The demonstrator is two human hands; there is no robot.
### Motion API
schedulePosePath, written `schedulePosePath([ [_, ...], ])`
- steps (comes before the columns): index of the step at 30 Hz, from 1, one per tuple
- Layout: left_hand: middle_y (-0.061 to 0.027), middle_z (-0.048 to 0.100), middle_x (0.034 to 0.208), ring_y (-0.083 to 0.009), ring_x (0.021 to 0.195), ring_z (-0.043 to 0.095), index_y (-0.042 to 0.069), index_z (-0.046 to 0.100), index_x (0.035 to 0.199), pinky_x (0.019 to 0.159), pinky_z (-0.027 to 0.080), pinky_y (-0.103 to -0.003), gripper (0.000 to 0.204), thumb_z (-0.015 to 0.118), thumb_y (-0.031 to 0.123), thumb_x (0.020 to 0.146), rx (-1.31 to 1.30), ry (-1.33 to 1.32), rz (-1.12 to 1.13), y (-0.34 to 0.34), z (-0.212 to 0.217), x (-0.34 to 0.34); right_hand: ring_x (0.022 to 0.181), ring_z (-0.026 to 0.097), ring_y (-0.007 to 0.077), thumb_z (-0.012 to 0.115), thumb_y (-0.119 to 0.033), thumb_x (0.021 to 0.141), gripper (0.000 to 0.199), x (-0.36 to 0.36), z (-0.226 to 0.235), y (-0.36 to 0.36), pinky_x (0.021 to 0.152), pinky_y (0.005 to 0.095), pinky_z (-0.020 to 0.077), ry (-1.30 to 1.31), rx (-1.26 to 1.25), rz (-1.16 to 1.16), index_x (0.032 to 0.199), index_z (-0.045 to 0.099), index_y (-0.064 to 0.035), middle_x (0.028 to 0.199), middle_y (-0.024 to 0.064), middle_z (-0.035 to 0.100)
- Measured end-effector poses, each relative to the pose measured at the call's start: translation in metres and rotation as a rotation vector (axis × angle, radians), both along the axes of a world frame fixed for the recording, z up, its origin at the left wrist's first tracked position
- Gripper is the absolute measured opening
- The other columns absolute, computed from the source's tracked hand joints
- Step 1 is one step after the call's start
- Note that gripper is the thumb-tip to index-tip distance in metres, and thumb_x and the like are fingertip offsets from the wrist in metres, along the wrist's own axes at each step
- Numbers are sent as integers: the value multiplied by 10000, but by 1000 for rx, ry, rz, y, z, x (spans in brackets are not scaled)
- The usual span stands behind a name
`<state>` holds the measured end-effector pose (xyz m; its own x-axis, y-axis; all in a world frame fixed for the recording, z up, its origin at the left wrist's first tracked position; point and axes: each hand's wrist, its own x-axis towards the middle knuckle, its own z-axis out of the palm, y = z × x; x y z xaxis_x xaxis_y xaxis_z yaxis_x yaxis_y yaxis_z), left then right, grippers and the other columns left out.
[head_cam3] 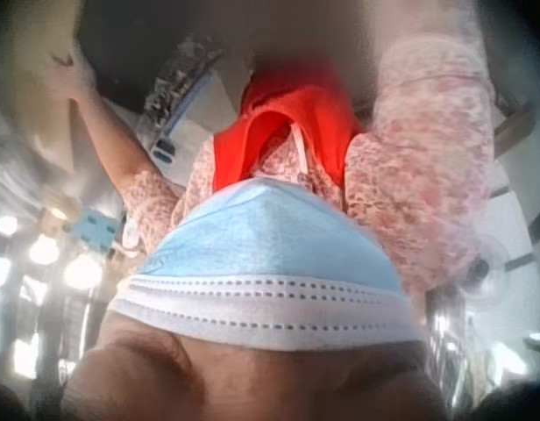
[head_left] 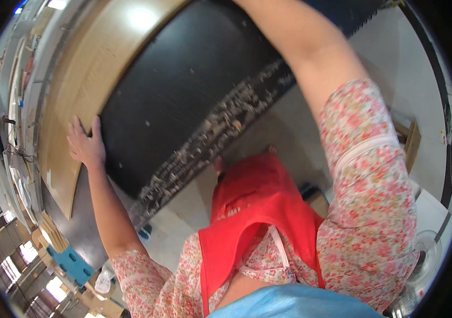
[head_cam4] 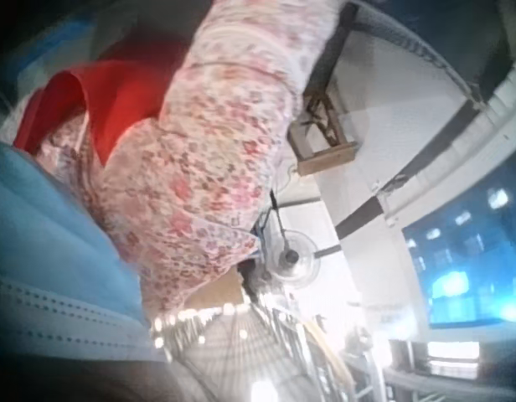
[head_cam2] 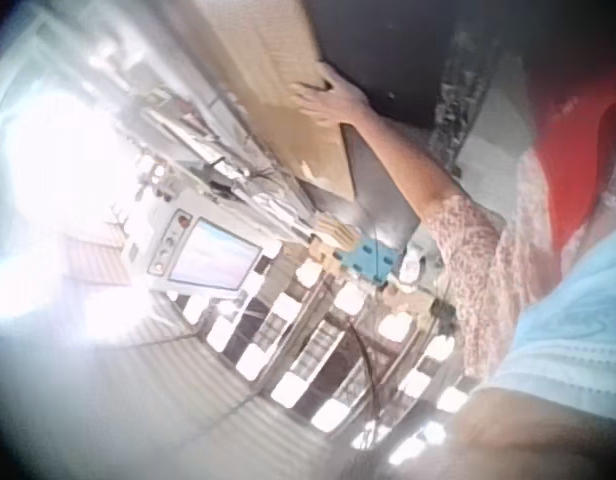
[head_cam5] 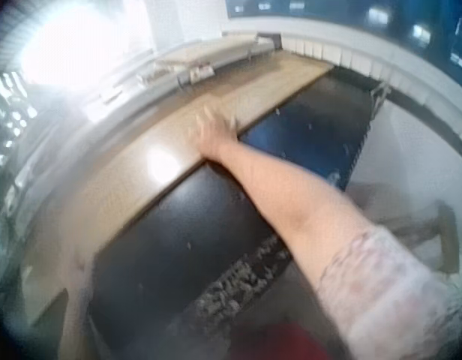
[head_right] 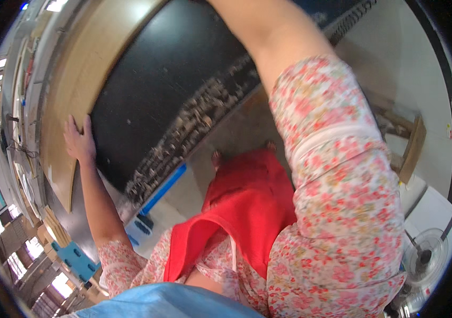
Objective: The person carries wooden boards one by one from a stack and places them onto a machine table, aligning them against the guide.
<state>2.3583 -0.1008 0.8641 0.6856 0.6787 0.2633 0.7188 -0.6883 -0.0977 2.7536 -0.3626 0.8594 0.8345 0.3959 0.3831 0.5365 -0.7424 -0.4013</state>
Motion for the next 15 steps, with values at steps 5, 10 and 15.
schedulePosePath([
  [5, -107, 332, 1464, -348, 1333, 302, 207, 382, 1400, 1035, 230, -566, 754, 426, 691, 825, 34, -42, -102, 16, 6, -6, 1346, 239, 381, 502, -406, 834, 610, 42, 14, -70, 1082, 539, 205, -10, 191, -471, 1366, 399, -124, 1473, 165, 251],
  [10, -145, 369, 1436, -347, 1298, 359, 156, 416, 1379, 1040, 264, -510, 735, 446, 655, 840, 97, -24, -122, 16, 1, -5, 1311, 314, 383, 508, -439, 837, 664, 72, 36, -91, 1066, 486, 273, 238, 178, -535, 1408, 334, -148, 1457, 163, 275],
  [15, -150, 381, 1427, -361, 1279, 381, 138, 425, 1372, 1041, 278, -487, 703, 522, 587, 839, 94, -60, -149, 19, 6, -23, 1324, 319, 370, 465, -543, 835, 736, 96, 59, -68, 1061, 459, 302, 326, 119, -522, 1436, 279, -162, 1470, 178, 272],
])
